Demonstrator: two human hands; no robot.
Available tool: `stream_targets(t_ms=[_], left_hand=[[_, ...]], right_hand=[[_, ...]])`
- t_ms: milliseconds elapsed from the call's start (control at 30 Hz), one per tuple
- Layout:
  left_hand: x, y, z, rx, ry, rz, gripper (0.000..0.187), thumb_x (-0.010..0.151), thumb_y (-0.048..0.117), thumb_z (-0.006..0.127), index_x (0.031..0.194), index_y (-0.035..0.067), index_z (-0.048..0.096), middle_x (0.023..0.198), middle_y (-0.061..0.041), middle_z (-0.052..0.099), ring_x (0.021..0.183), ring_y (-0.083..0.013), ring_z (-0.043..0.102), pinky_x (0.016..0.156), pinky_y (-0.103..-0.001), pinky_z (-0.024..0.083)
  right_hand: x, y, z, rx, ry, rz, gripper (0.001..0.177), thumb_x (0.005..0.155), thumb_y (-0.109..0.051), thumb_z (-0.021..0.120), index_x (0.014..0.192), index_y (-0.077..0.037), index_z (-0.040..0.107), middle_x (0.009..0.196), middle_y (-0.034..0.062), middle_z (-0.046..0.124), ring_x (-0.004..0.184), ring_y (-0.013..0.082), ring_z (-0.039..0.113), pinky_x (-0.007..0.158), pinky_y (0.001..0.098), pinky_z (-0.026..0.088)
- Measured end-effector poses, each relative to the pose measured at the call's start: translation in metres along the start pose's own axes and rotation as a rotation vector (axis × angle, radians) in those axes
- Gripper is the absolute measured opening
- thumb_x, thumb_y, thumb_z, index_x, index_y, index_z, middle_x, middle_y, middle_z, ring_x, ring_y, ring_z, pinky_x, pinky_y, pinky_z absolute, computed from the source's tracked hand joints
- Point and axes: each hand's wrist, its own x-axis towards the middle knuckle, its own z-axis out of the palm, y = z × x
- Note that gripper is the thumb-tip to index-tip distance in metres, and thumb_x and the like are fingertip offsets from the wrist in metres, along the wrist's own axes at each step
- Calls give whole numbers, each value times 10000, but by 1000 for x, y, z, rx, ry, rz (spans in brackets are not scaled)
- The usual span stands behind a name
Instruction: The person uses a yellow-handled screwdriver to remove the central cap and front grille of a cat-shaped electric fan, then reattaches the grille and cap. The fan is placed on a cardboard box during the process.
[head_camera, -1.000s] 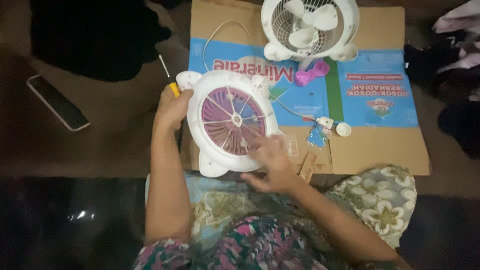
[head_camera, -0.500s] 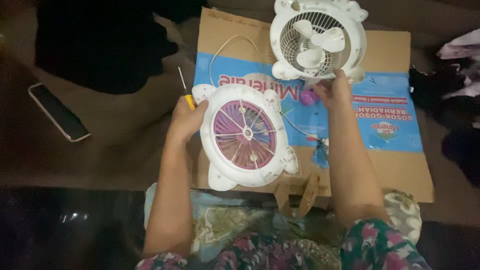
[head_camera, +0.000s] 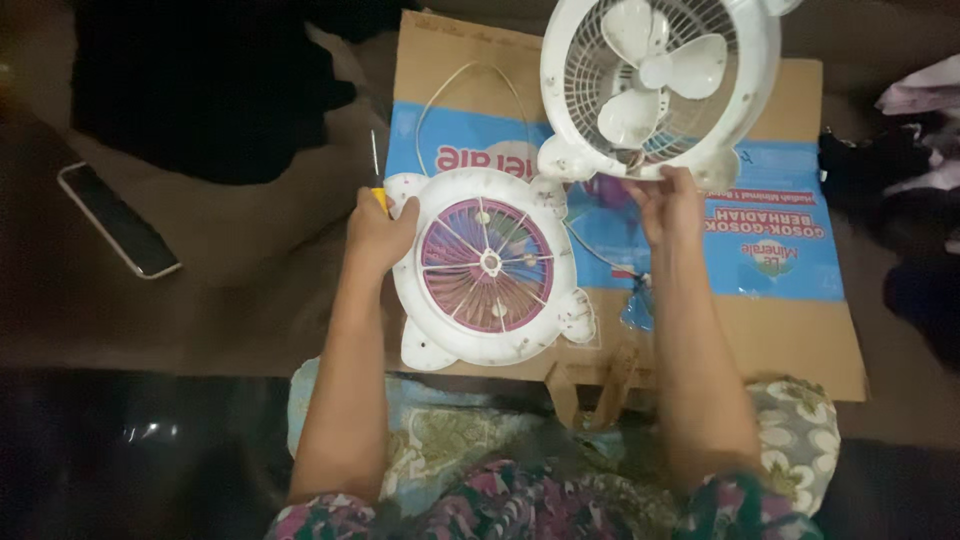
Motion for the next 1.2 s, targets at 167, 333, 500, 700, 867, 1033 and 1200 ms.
stream_targets(t_ms=[167, 333, 500, 700, 867, 1033, 1200], left_hand=[[-10, 14, 0, 80, 329, 355, 602, 877, 336, 792, 1198, -98, 526, 1099, -286, 641, 982, -453, 661, 820, -480, 527], [-27, 49, 10, -424, 187, 618, 339, 1019, 192, 765, 1236, -19, 611, 1127, -144, 729, 1035, -275, 716, 930, -364, 577], [-45, 72, 37, -714, 77, 681, 303, 997, 139, 760, 1104, -3, 514, 1007, -28, 565, 914, -114, 558, 789, -266, 498], [-45, 73, 58, -797, 262, 532, 290, 1045, 128, 694, 901, 56, 453, 799, 27, 457, 717, -69, 422, 626, -251, 387], [-44, 67, 63, -723, 365, 552, 259, 1058, 135, 663, 907, 54, 469, 777, 14, 431, 707, -75, 407, 640, -250, 397], [-47, 70, 59, -671, 368, 575, 253, 1060, 140, 657, 914, 48, 471, 763, 0, 456, 710, -82, 440, 654, -266, 425], [-52, 73, 58, -681, 355, 553, 261, 1057, 137, 656, 896, 47, 471, 736, 5, 432, 672, -91, 420, 610, -280, 402]], right_hand=[[-66, -5, 11, 164, -97, 26, 358, 946, -74, 534, 1282, 49, 517, 1297, 204, 650, 1236, 348, 660, 1086, 508, 546], [-128, 11, 15, 75, 61, 41, 302, 947, -44, 523, 1236, 43, 538, 1260, 233, 686, 1143, 349, 681, 1075, 495, 514], [-159, 28, 12, 179, -73, 134, 220, 1003, -37, 537, 1187, 80, 563, 1140, 201, 680, 1091, 330, 694, 1045, 523, 565], [-174, 50, 21, 276, -33, 249, 292, 1007, -43, 532, 1271, 80, 536, 1168, 186, 691, 1105, 323, 690, 1030, 474, 536], [-177, 44, 29, 171, -158, 248, 478, 977, -130, 554, 1415, 41, 472, 1309, 180, 627, 1180, 312, 637, 1047, 468, 500], [-184, 0, 28, 150, 74, 161, 532, 911, -365, 566, 1317, -40, 458, 1367, 155, 552, 1178, 316, 645, 956, 541, 560], [-189, -60, 70, -1288, 5, -691, 525, 983, -110, 705, 1456, -59, 486, 1391, 148, 548, 1291, 334, 541, 1064, 483, 461]])
